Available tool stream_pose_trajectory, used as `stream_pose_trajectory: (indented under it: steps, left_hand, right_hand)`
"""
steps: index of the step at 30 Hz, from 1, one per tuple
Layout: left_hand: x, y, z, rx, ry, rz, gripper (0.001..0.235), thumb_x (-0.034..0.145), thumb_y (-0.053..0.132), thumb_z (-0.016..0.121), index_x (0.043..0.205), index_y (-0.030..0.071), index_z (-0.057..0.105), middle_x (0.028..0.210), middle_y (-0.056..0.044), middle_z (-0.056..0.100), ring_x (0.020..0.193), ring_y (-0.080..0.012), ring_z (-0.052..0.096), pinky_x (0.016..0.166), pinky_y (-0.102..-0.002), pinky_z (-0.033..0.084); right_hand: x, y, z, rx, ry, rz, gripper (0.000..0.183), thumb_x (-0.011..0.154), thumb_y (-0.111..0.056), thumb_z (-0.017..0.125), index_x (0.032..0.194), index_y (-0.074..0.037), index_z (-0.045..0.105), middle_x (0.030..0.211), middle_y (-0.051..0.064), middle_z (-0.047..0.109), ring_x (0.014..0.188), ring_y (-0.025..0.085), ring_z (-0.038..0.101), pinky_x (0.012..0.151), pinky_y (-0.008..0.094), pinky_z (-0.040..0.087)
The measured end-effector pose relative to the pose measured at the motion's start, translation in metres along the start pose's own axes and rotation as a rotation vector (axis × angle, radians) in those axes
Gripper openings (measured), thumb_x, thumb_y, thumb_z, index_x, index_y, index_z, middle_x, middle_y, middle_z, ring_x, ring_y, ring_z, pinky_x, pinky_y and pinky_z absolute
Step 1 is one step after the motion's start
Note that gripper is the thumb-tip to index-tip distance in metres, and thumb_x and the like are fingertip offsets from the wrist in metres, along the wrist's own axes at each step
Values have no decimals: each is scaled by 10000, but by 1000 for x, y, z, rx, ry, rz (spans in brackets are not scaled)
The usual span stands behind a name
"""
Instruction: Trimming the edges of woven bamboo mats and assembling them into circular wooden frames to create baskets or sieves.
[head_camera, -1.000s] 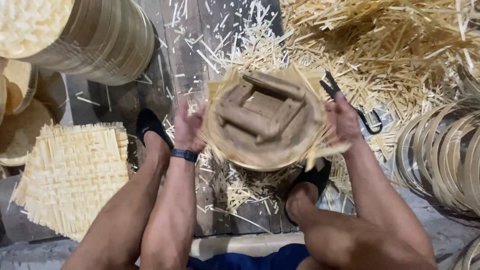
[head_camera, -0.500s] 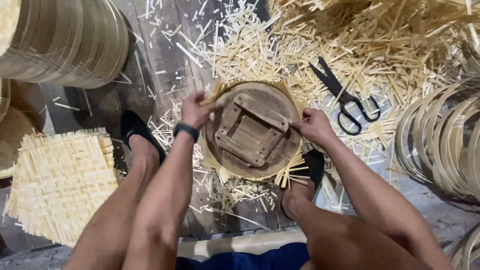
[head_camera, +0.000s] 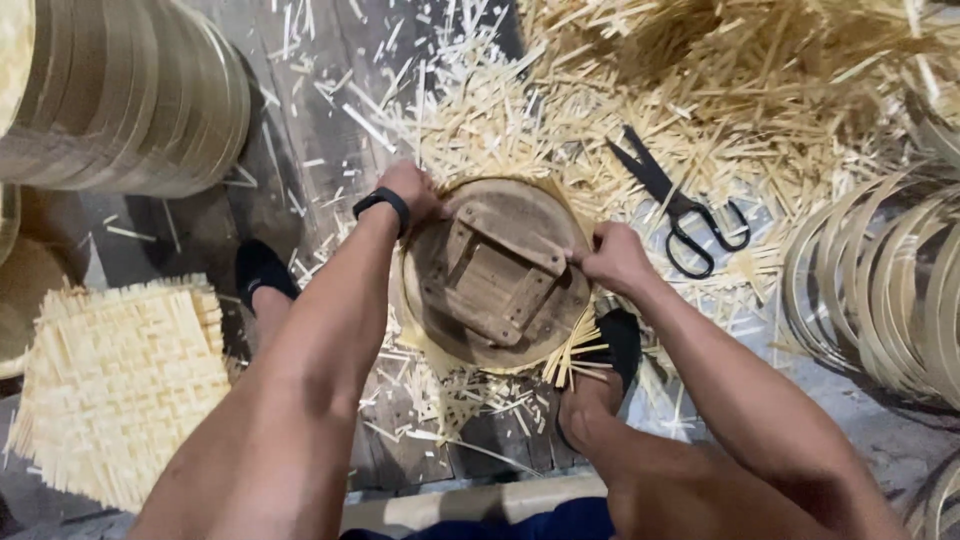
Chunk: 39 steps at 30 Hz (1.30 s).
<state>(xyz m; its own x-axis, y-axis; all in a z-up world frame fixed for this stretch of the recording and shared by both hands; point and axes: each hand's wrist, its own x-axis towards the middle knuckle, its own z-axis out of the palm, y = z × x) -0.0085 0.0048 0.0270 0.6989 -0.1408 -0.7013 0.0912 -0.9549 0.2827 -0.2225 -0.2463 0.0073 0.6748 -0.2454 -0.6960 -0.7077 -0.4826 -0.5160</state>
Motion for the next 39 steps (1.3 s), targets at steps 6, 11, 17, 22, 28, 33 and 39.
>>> stream_pose_trajectory:
  steps: [6, 11, 17, 22, 28, 33, 39]
  left_hand:
    - [18, 62, 30, 81, -247, 348, 703, 685, 345, 932, 1290, 90, 681, 1294, -146, 683, 1174, -267, 654, 1024, -359, 514]
    - [31, 64, 52, 117, -229, 347, 600, 642, 305, 941, 1180, 104, 767, 1171, -167, 758, 1074, -286, 725, 963, -370, 562]
    - [27, 62, 55, 70, -133, 317, 599, 630, 252, 950, 1181, 98, 775, 1169, -166, 762, 1050, -279, 739, 948, -361, 575]
    - [-1, 21, 111, 184, 424, 360, 902, 753, 344, 918, 1555, 148, 553, 1476, -182, 604, 1331, -308, 583, 1166, -473, 466]
    - [-89, 50, 175, -208, 662, -10, 1324, 875, 710, 770, 1602, -88, 3, 1673, -342, -5, 1562, -456, 26, 1234, -639, 0]
    - [-88, 63, 186, -220, 654, 64, 1330, 715, 509, 794, 1564, -46, -67, 1648, -338, -90, 1540, -467, -87, 1240, -582, -39]
    - [-115, 40, 200, -164, 580, 535, 1138, 821, 275, 765, 1662, 69, 27, 1730, -219, 47, 1607, -442, -1, 1258, -669, 48]
  right_hand:
    - [3, 1, 3, 99, -101, 8, 338, 813, -262, 824, 975, 15, 720, 747, 158, 718, 642, 262, 700, 598, 432, 556]
    - [8, 12, 5, -34, -50, -6, 411, 792, -320, 879, 906, 51, 744, 745, 193, 716, 647, 266, 686, 621, 429, 533]
    - [6, 10, -8, -40, -84, -13, 535, 806, -407, 872, 958, 86, 736, 872, 255, 730, 763, 299, 693, 719, 453, 554]
    - [16, 72, -37, 357, 62, -45, 671, 862, -505, 749, 1396, -132, 589, 1259, 97, 649, 1123, 227, 617, 989, 457, 487]
    - [36, 167, -57, -409, 459, 1, 748, 660, -187, 934, 1238, 89, 549, 1214, 331, 577, 1135, 469, 567, 964, 530, 461]
    - [42, 171, -72, -332, 136, 51, 612, 735, -149, 868, 1233, 54, 577, 1065, 283, 688, 983, 413, 684, 923, 454, 552]
    - [-18, 161, -63, -209, 137, 21, 521, 781, -425, 769, 1034, 7, 628, 974, 251, 704, 862, 393, 702, 794, 469, 581]
